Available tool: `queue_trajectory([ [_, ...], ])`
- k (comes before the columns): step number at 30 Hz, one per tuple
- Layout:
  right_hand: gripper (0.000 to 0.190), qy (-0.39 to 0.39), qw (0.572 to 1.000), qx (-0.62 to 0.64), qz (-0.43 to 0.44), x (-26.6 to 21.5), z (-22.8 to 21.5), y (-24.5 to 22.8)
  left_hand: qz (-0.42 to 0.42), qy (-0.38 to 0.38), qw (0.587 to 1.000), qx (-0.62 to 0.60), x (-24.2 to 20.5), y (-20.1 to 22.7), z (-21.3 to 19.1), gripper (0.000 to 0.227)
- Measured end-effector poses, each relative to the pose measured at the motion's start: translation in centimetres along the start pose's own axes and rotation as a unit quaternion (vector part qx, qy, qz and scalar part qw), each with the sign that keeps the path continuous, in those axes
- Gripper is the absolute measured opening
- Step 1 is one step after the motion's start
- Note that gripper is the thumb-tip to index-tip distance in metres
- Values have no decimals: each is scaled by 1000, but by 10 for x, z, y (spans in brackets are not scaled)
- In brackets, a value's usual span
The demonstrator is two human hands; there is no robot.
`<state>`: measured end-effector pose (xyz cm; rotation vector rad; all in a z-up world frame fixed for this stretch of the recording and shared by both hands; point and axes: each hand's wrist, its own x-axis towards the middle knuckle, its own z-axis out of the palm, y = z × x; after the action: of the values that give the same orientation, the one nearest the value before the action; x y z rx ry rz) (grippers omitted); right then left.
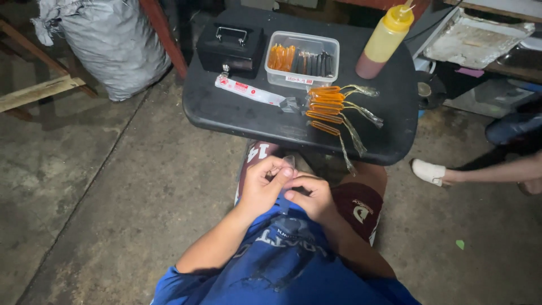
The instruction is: The person sits at a table and manipulates small orange tubes, inserting a thin wire into one. They then pick up a clear plastic tube, fill it with a yellow liquid from a squeeze bottle, and seal the end by hand.
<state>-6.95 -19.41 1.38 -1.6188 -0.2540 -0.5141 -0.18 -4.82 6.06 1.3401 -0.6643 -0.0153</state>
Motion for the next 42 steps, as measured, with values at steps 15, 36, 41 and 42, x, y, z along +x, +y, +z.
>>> queue_trajectory([
  [15,7,1,999,31,24,-7,13,-2,-97,8,995,27,-12,-2,-13,15],
  [36,14,-1,999,18,31,-8,12,-5,-75,29,997,13,-17,-20,-18,9],
  [41,12,-13,999,33,25,-11,12,0,-81,34,996,18,-17,-21,-19,8],
  [42,8,-13,998,53,33,-12,13,2,-81,34,996,25,-17,-21,-19,8],
])
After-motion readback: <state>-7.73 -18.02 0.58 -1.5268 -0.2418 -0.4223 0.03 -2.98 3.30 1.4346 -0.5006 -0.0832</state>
